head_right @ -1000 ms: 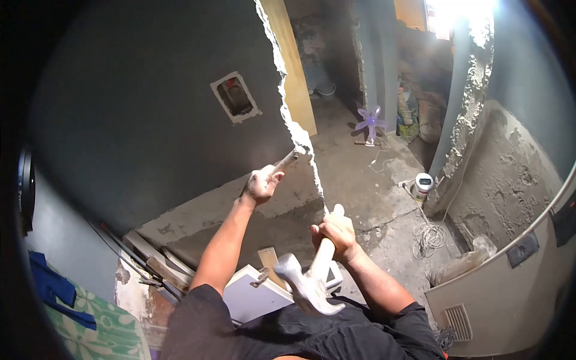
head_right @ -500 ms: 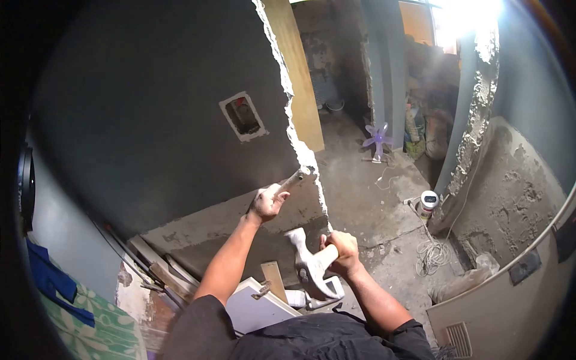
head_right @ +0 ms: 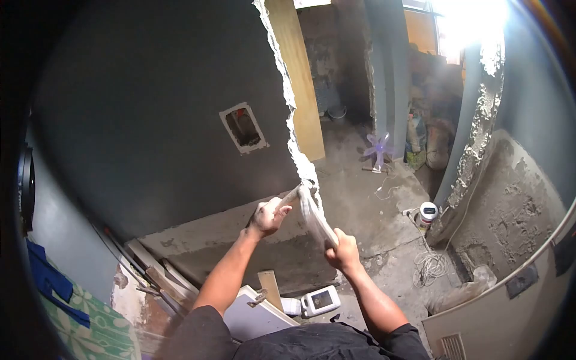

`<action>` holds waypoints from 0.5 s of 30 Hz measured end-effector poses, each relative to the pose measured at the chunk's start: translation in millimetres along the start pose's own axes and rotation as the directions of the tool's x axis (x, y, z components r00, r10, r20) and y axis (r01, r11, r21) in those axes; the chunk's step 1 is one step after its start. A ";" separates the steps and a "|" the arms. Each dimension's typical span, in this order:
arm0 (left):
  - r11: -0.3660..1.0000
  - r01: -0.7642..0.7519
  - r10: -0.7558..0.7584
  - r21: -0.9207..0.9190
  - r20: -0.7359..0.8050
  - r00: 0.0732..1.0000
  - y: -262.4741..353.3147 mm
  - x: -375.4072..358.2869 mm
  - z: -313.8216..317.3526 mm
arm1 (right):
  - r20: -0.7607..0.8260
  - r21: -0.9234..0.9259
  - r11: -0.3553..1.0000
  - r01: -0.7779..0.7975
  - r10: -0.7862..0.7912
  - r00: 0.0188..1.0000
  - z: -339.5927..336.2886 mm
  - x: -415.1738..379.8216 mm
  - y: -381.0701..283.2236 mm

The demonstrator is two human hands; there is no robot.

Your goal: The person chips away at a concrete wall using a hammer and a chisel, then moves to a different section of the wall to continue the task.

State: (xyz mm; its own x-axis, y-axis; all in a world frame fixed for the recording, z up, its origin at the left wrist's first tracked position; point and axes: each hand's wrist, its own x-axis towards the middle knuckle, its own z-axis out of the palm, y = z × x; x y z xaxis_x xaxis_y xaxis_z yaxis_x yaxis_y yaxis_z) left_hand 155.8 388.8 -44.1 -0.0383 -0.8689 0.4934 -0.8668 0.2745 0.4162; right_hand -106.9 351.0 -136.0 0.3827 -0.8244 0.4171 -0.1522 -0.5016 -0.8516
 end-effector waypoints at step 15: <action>0.990 -0.116 0.109 -0.084 -0.088 0.990 1.2 4.3 -4.1 | -0.045 -0.225 0.969 0.104 -0.117 0.992 -3.3 -16.2 -9.8</action>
State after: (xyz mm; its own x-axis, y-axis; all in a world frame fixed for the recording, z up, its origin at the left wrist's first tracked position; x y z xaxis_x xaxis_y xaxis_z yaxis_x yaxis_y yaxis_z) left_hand 156.6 387.1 -38.3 -0.0886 -0.7943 0.6010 -0.8118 0.4072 0.4185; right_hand -114.6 368.4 -133.4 0.3567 -0.7707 0.5280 -0.3127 -0.6311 -0.7099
